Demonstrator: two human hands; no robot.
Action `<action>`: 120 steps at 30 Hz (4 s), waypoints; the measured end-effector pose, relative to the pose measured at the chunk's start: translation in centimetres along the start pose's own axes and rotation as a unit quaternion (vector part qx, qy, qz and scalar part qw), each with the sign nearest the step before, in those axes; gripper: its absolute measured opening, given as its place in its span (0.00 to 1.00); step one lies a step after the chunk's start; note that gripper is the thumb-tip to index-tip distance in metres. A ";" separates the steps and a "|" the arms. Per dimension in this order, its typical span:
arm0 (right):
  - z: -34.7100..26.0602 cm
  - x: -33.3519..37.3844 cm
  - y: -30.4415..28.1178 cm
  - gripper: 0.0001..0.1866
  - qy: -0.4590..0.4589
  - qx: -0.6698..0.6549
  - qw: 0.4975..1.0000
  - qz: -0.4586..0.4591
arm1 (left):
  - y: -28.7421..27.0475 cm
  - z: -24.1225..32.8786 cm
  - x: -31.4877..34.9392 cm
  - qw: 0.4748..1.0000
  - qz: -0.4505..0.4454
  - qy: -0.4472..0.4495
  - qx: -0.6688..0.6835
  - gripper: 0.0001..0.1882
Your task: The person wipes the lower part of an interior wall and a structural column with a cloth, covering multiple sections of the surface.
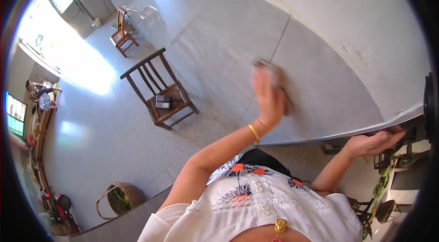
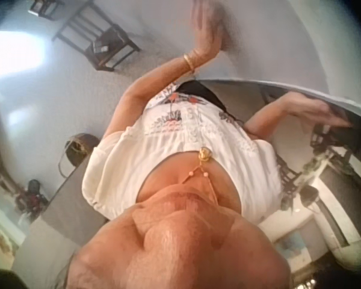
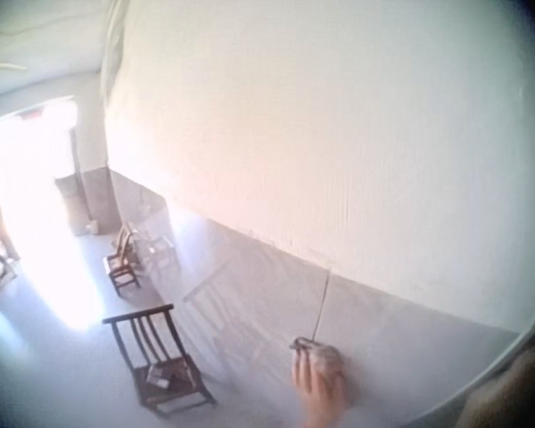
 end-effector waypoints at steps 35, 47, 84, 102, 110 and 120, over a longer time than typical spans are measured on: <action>-0.8 -0.8 0.1 0.31 -0.015 0.029 0.999 0.010 | 1.3 -24.5 14.2 0.667 0.119 -0.713 0.181 0.18; -0.7 -0.5 0.2 0.32 0.018 -0.038 0.999 -0.018 | 3.4 0.0 17.9 0.322 -0.058 -0.919 0.218 0.22; -0.5 0.9 0.6 0.30 0.043 -0.053 0.998 -0.015 | -2.2 -4.8 -16.1 0.889 0.034 -0.246 0.384 0.15; -0.5 1.1 0.3 0.34 0.110 -0.129 0.985 -0.034 | 0.2 16.6 -3.3 0.876 -0.123 0.442 0.147 0.14; 0.1 1.1 0.7 0.35 0.117 -0.189 0.975 -0.019 | 0.4 13.3 -5.3 0.875 -0.025 0.479 0.071 0.08; 0.2 1.2 0.3 0.30 0.117 -0.202 0.972 0.003 | -2.1 -2.3 -15.1 0.973 0.083 0.194 -0.092 0.14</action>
Point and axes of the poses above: each hand's wrist, its own x-axis away from the middle knuckle, its own y-axis out of the palm, z = x × y, the point moved 5 cm from there along -x, towards the middle knuckle, and after that the axes turned 5 degrees about z, right-handed, at the moved point
